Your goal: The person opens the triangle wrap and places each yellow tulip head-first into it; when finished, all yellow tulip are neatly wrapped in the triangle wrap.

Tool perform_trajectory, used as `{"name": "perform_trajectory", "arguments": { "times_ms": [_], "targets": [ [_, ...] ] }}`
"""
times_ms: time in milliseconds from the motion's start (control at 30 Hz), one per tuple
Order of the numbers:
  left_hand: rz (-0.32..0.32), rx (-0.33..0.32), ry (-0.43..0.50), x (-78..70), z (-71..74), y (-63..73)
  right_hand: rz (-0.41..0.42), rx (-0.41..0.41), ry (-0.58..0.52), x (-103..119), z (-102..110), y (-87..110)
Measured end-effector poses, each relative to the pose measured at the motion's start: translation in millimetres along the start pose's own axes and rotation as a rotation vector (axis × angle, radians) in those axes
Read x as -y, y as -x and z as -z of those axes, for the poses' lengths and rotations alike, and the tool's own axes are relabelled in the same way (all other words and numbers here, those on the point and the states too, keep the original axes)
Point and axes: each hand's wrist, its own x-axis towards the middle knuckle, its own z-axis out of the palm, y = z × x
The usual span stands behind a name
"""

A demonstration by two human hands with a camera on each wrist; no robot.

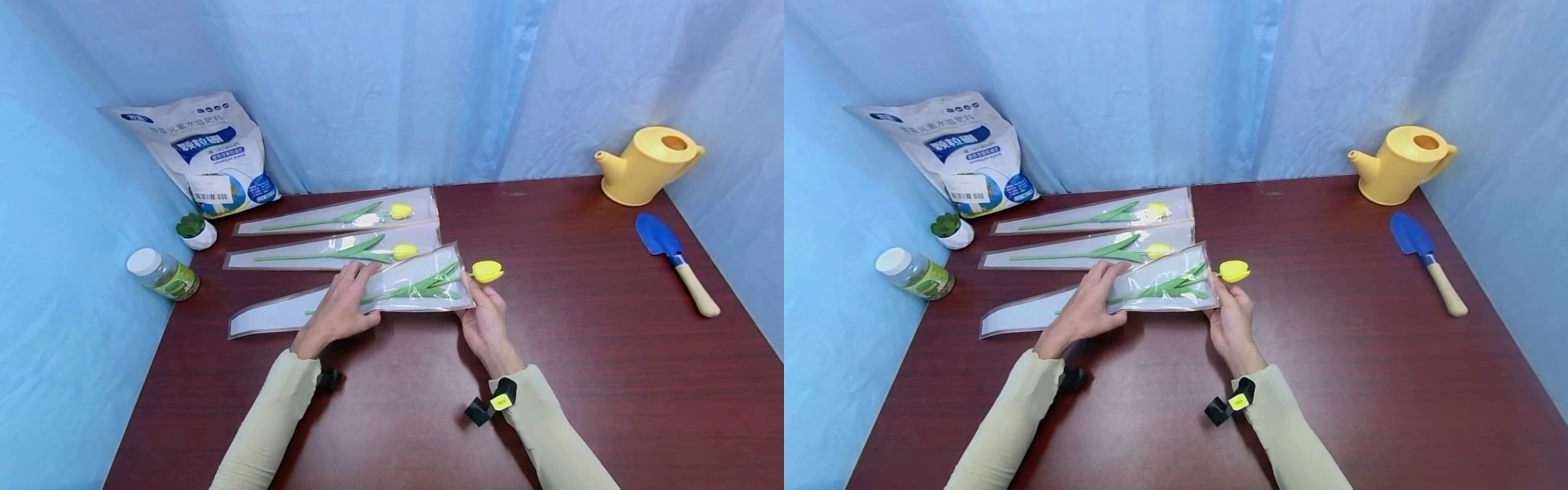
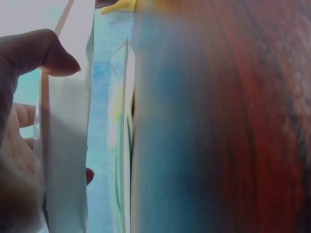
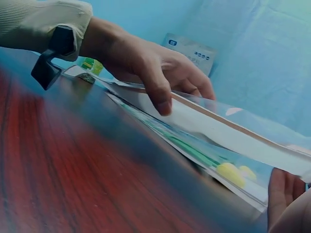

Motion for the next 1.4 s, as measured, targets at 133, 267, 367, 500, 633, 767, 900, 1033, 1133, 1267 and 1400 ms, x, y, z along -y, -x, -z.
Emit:
{"name": "perform_trajectory", "arguments": {
  "times_ms": [133,267,367,500,633,767,900,1033,1133,1267,1400],
  "targets": [
    [0.003,0.0,0.008,0.9,0.9,0.5,-0.026,0.049,0.066,5.6,3.5,-2.2],
    [0.006,-0.004,0.013,1.8,2.1,0.0,-0.02,0.106,0.111,16.0,10.0,-5.8],
    [0.003,-0.008,0.013,2.3,2.7,-0.5,0.025,0.126,0.124,25.9,15.5,-7.3],
    [-0.004,-0.017,0.009,2.2,3.0,-0.6,0.114,0.108,0.156,38.1,20.6,-7.9],
    [-0.009,-0.022,0.004,1.8,2.9,0.0,0.163,0.06,0.18,44.3,20.1,-8.0],
    [-0.005,-0.007,-0.009,1.6,2.1,0.5,0.203,0.03,0.201,44.0,16.7,-7.6],
    [0.008,0.01,-0.016,1.1,1.0,-0.2,0.241,0.028,0.246,41.1,13.8,-7.1],
    [0.015,0.014,-0.024,1.0,0.3,-0.4,0.277,0.035,0.299,37.0,12.3,-6.4],
    [0.013,0.012,-0.026,1.1,-0.1,-0.1,0.308,0.031,0.336,33.2,11.5,-6.7],
    [0.001,0.002,-0.025,1.1,-0.4,0.0,0.33,0.017,0.397,27.8,9.6,-7.5],
    [-0.005,-0.008,-0.027,0.6,0.1,-0.7,0.326,0.009,0.477,24.3,8.8,-7.8]
  ]
}}
